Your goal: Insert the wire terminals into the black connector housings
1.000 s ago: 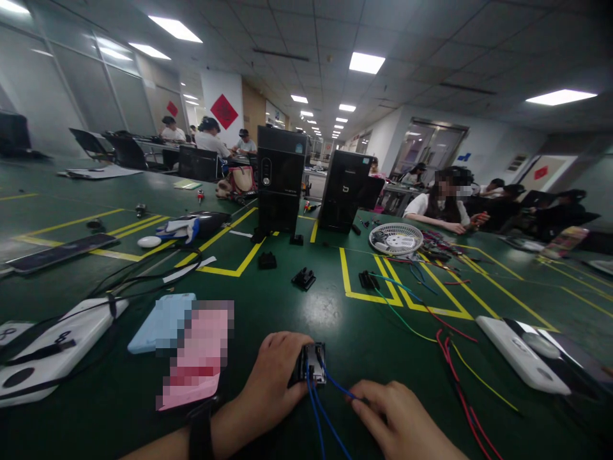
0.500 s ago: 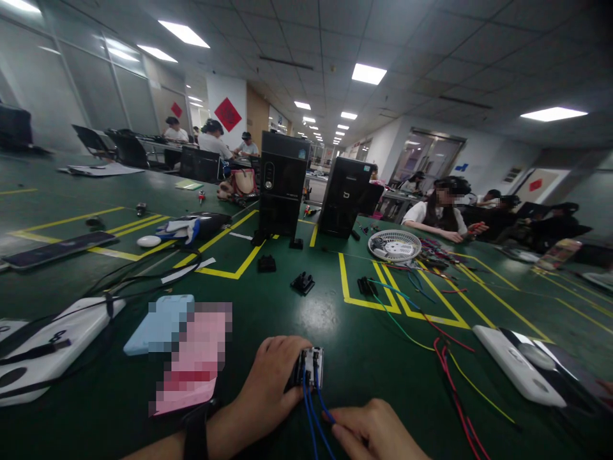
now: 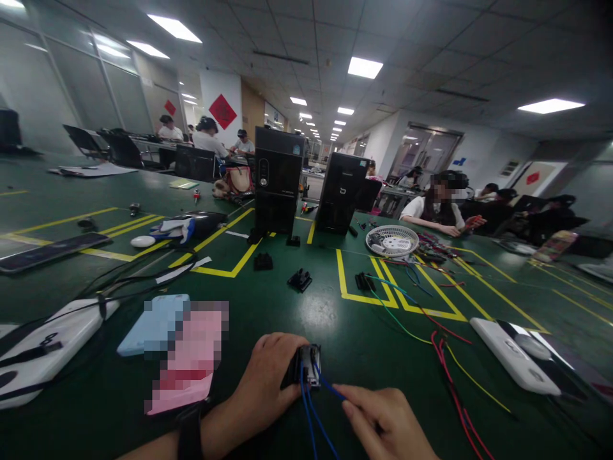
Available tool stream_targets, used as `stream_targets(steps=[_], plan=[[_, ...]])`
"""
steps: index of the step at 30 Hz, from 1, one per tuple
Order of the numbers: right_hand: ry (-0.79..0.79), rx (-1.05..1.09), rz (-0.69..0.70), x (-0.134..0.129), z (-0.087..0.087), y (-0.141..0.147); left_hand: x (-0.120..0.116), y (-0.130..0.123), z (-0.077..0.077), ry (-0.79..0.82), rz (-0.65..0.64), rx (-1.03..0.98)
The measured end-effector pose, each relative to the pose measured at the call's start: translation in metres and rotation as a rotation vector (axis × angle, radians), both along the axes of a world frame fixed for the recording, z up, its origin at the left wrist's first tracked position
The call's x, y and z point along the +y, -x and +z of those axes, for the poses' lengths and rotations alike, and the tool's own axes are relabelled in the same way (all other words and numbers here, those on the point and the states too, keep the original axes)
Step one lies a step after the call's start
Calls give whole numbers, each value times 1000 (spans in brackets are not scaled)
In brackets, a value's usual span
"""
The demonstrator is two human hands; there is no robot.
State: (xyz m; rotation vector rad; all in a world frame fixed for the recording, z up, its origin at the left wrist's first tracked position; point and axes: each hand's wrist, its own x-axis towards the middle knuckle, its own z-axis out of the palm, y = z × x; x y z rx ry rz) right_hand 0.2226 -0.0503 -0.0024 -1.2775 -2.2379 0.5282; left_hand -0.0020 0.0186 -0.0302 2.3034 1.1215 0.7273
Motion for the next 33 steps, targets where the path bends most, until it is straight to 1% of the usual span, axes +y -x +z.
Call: stream_targets(steps=[2,3,5,7,9,11,13,15,17,19,23,27,29,30,33], plan=[[-29,5,84,0,-4,3,-1,0,1,-2,-13,2],[-14,-7,119,0,-5,4,-1,0,1,-3,-19,3],[59,-53,177,0,-4,6,-1,0,2,-4,-26,3],[148,-115,188,-1,-2,6,0,0,2,-5,-32,1],[194,-186,136,-1,2,6,0,0,2,-3,-30,1],[184,-258,37,-1,5,4,0,-1,2,5,-16,4],[163,-285,-50,-1,8,1,0,-1,1,12,3,4],[145,-235,-101,-1,9,-3,1,-1,0,13,11,1],[108,-138,-120,-1,8,-5,1,0,-1,5,5,-3],[22,-50,-116,-2,5,-5,1,0,-2,-4,-1,-5],[-168,11,-48,-4,-2,-1,1,0,-1,-6,-6,-9],[-240,-44,34,-3,-8,2,1,0,1,-6,-11,-7],[-241,-68,95,-1,-11,4,0,0,1,0,-12,-6],[-218,-75,130,0,-13,5,0,0,1,0,-13,-6],[-71,-105,225,3,-16,8,-1,1,0,-14,-20,-11]])
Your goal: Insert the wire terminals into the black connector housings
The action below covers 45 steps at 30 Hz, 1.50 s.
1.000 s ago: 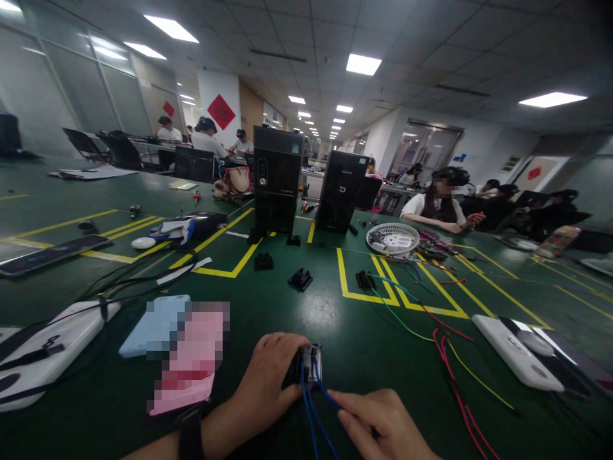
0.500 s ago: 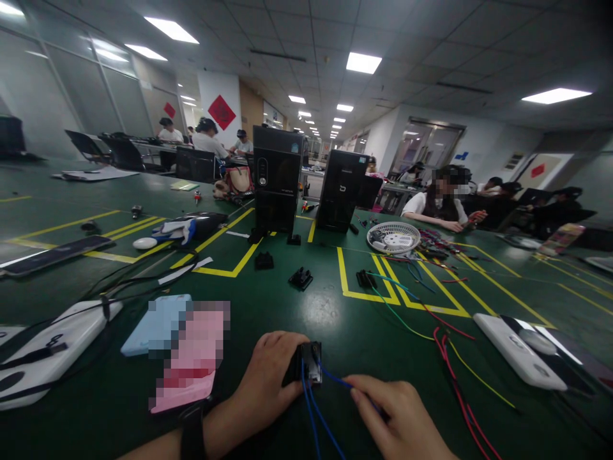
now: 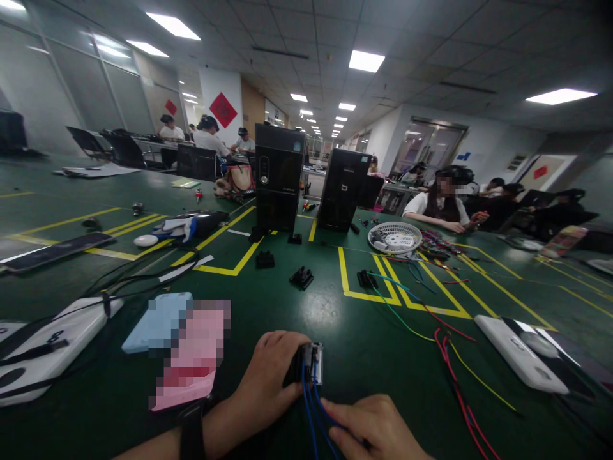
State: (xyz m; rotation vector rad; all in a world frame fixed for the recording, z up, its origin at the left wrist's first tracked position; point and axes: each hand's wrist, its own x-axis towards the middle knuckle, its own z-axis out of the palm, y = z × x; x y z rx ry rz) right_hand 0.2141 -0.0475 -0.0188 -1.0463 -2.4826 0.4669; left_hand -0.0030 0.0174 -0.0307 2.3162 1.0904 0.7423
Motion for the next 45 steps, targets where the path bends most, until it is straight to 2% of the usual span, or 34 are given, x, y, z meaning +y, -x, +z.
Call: stream_targets(steps=[3,8,10,14,16,20,23,26,31,37,39,43,45], plan=[[86,-59,32,1,-4,2,0,0,-2,-18,-5,1],[107,-88,0,0,-1,0,2,0,-4,-17,6,3],[79,-13,-81,-2,4,-3,2,0,-3,-11,17,3],[-42,178,-358,-4,10,-8,3,-1,-1,-4,26,3],[-81,229,-428,-4,11,-9,4,-2,0,2,27,4],[-34,155,-332,-4,12,-7,4,-1,0,10,29,9],[157,-19,-259,-4,16,-4,4,-1,0,2,31,7],[263,-116,-287,-4,22,-3,3,-1,0,-7,21,9],[168,-103,-326,-7,22,-5,4,-1,-3,-10,29,25],[-25,157,-338,-5,12,-6,4,1,-2,-16,26,16],[10,160,-323,-4,12,-6,4,0,-2,-16,34,16],[212,-20,-272,-3,14,-4,4,0,-2,-21,26,15],[245,-78,-283,-4,16,-4,4,-1,-2,-24,21,11]])
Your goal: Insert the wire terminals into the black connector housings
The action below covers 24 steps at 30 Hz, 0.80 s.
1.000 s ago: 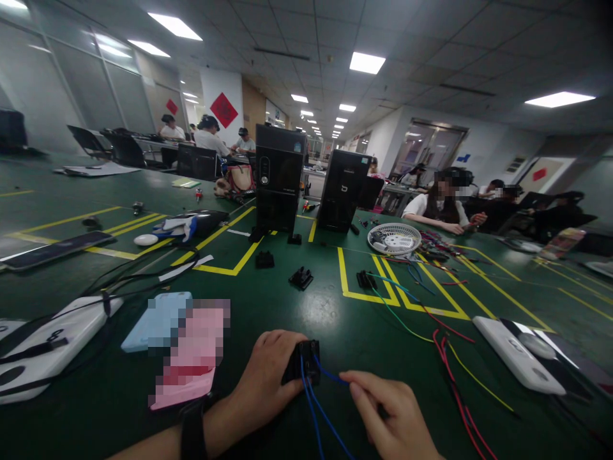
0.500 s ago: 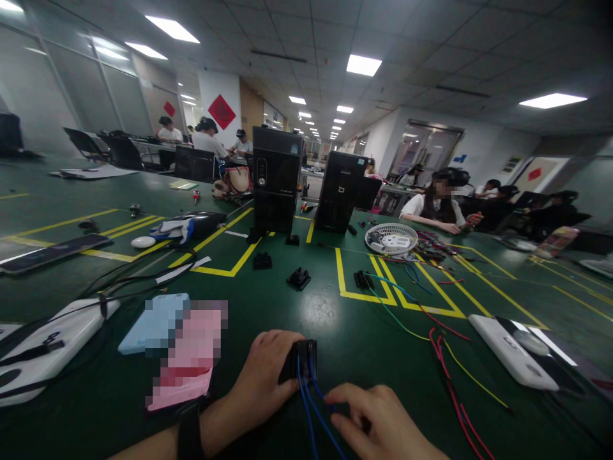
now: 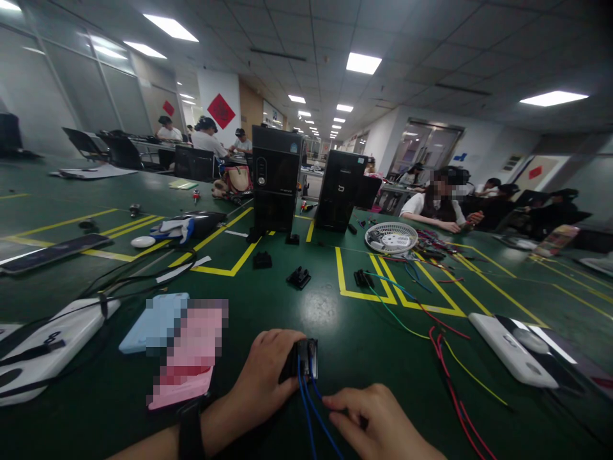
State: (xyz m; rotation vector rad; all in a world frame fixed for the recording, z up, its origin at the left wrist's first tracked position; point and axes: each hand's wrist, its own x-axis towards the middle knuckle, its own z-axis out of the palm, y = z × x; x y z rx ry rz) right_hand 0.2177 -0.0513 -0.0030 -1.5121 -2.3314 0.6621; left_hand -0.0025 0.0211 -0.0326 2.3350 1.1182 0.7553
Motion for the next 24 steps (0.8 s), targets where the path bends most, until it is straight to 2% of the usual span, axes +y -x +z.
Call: stream_targets(steps=[5,10,15,18,20,24], plan=[[32,-61,-81,-1,0,2,0,0,-1,6,13,-2],[31,-14,-71,2,1,2,0,0,-1,13,29,-4],[-185,208,-102,3,-2,-3,0,0,-1,13,27,-12],[-284,254,-105,1,-5,-4,0,0,-1,16,25,-17],[-252,221,-49,1,-5,-3,0,0,-1,20,27,-17],[-15,64,83,1,4,1,0,0,0,17,31,-12]])
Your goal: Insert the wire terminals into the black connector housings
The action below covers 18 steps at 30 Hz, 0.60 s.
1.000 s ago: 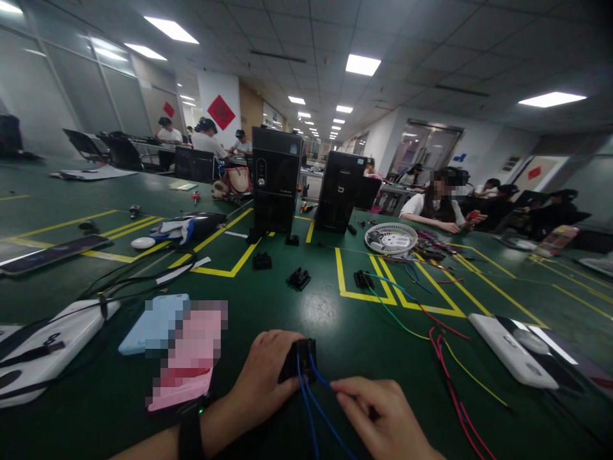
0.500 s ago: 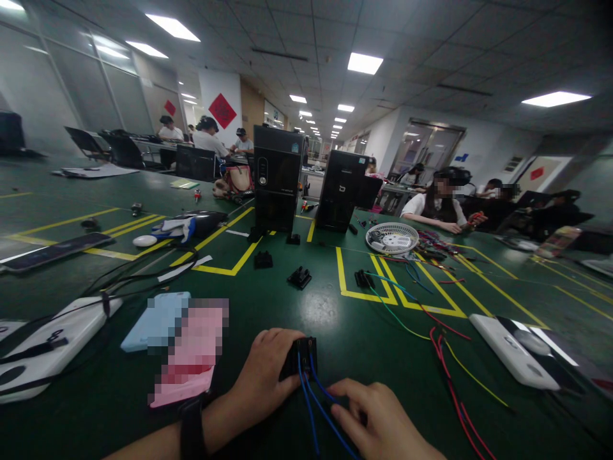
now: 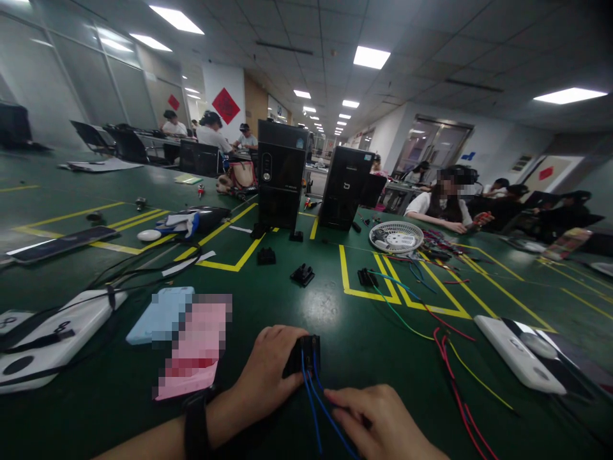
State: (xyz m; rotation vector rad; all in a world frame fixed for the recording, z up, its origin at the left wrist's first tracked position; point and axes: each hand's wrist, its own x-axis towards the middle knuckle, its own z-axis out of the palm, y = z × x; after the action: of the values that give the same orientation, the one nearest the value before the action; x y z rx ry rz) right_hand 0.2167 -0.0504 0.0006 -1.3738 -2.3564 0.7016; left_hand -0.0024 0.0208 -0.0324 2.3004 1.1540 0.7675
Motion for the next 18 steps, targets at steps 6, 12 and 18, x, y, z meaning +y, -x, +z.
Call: stream_targets(steps=[6,12,18], plan=[[54,-61,-51,-1,0,2,0,0,-1,-10,-7,6],[-87,259,-92,-1,-14,6,0,0,-4,-28,-5,-3],[-250,268,-56,1,-19,3,2,2,-10,-36,-15,-27]])
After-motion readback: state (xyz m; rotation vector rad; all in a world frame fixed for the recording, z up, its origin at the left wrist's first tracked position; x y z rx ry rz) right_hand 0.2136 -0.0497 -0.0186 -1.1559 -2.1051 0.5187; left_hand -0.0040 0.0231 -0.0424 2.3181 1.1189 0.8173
